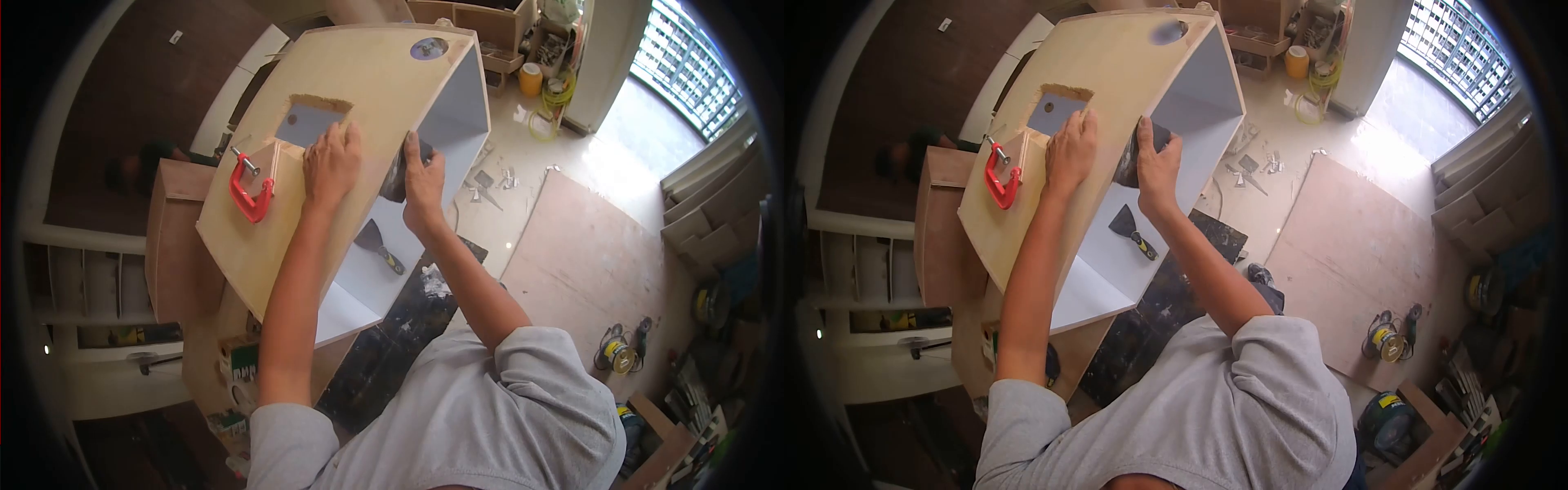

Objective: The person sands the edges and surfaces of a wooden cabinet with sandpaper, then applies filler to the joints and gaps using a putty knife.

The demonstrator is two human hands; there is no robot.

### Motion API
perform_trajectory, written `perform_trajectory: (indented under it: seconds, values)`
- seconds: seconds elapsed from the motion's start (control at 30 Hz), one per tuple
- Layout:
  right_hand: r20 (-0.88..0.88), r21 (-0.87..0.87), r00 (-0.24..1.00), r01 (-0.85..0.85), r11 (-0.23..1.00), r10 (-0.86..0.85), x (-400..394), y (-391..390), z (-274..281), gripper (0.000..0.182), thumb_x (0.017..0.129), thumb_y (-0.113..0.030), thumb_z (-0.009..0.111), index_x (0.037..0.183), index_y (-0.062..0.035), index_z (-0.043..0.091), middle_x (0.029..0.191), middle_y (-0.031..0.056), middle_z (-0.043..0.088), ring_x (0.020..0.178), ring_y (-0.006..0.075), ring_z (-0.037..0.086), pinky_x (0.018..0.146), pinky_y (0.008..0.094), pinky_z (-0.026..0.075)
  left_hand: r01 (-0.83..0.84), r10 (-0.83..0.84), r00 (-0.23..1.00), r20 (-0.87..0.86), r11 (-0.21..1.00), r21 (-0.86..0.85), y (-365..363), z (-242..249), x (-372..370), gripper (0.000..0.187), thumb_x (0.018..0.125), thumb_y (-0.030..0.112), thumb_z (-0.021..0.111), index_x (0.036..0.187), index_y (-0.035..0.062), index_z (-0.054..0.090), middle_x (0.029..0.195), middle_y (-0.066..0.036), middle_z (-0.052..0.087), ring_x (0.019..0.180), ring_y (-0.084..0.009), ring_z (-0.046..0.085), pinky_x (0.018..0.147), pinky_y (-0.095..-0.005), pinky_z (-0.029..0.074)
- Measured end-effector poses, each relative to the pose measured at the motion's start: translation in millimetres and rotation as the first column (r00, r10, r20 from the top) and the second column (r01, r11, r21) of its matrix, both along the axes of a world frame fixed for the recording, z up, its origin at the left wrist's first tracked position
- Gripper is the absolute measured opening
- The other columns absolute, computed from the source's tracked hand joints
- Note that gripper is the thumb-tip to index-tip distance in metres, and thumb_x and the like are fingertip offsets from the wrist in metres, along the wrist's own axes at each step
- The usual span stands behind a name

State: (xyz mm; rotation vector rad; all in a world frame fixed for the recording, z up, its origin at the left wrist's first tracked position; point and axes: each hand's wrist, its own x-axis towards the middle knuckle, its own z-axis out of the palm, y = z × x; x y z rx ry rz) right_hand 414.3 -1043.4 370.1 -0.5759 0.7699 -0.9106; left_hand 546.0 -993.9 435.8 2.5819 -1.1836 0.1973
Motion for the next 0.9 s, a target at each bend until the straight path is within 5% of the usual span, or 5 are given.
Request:
perform_trajectory:
  seconds: [0.13, 0.47, 0.5, 0.6, 0.9]
  values:
    - [0.128, 0.125, 0.991, 0.008, 0.992, -0.024, 5, -21, 5, 0.077, 0.103, -0.057, 0.074, 0.138, 0.0068, 0.048, 0.131, 0.0182, 0.06, 0.12, 0.0215, 0.058, 0.103, 0.0382, 0.052, -0.012, 0.013, 0.999, -0.031, 0.999, 0.041, 2, 8, -6, 0.063, 0.112, 0.051, 0.041, 0.136, -0.0025, 0.065, 0.13, -0.032, 0.07, 0.127, -0.0467, 0.064, 0.117, -0.0531, 0.042]
    - [0.02, -0.085, 0.997, 0.079, 0.993, -0.078, 1, -21, 2, 0.081, 0.102, -0.056, 0.076, 0.143, 0.0075, 0.048, 0.133, 0.0192, 0.06, 0.122, 0.0234, 0.06, 0.105, 0.0363, 0.051, -0.002, 0.002, 1.0, -0.029, 1.0, 0.0, -1, 3, 1, 0.066, 0.111, 0.053, 0.041, 0.138, -0.0028, 0.064, 0.132, -0.032, 0.07, 0.129, -0.0462, 0.063, 0.118, -0.0522, 0.041]
    - [-0.124, -0.175, 0.986, 0.089, 0.98, -0.112, -1, -11, -3, 0.074, 0.104, -0.052, 0.074, 0.14, 0.0071, 0.049, 0.129, 0.0176, 0.063, 0.12, 0.0215, 0.06, 0.103, 0.0361, 0.051, -0.008, 0.008, 1.0, -0.022, 1.0, 0.005, -2, 5, 1, 0.066, 0.112, 0.053, 0.041, 0.138, -0.0027, 0.063, 0.132, -0.032, 0.07, 0.129, -0.0462, 0.063, 0.118, -0.0522, 0.041]
    - [-0.017, -0.209, 0.991, 0.124, 0.97, -0.131, 5, -4, -21, 0.067, 0.105, -0.05, 0.074, 0.135, 0.0062, 0.051, 0.127, 0.016, 0.063, 0.117, 0.0203, 0.06, 0.101, 0.0357, 0.052, -0.004, 0.004, 1.0, -0.016, 1.0, 0.019, -4, 8, -3, 0.066, 0.112, 0.053, 0.041, 0.14, -0.0026, 0.063, 0.132, -0.032, 0.069, 0.129, -0.0462, 0.063, 0.118, -0.0523, 0.041]
    - [-0.091, -0.31, 0.969, 0.192, 0.931, -0.23, 3, -3, -30, 0.058, 0.101, -0.043, 0.082, 0.124, 0.0012, 0.051, 0.106, 0.012, 0.065, 0.094, 0.0166, 0.063, 0.078, 0.0334, 0.056, -0.001, 0.001, 1.0, -0.024, 1.0, 0.008, -4, 6, -1, 0.066, 0.112, 0.052, 0.042, 0.14, -0.0028, 0.064, 0.132, -0.032, 0.07, 0.128, -0.0472, 0.063, 0.117, -0.0525, 0.042]
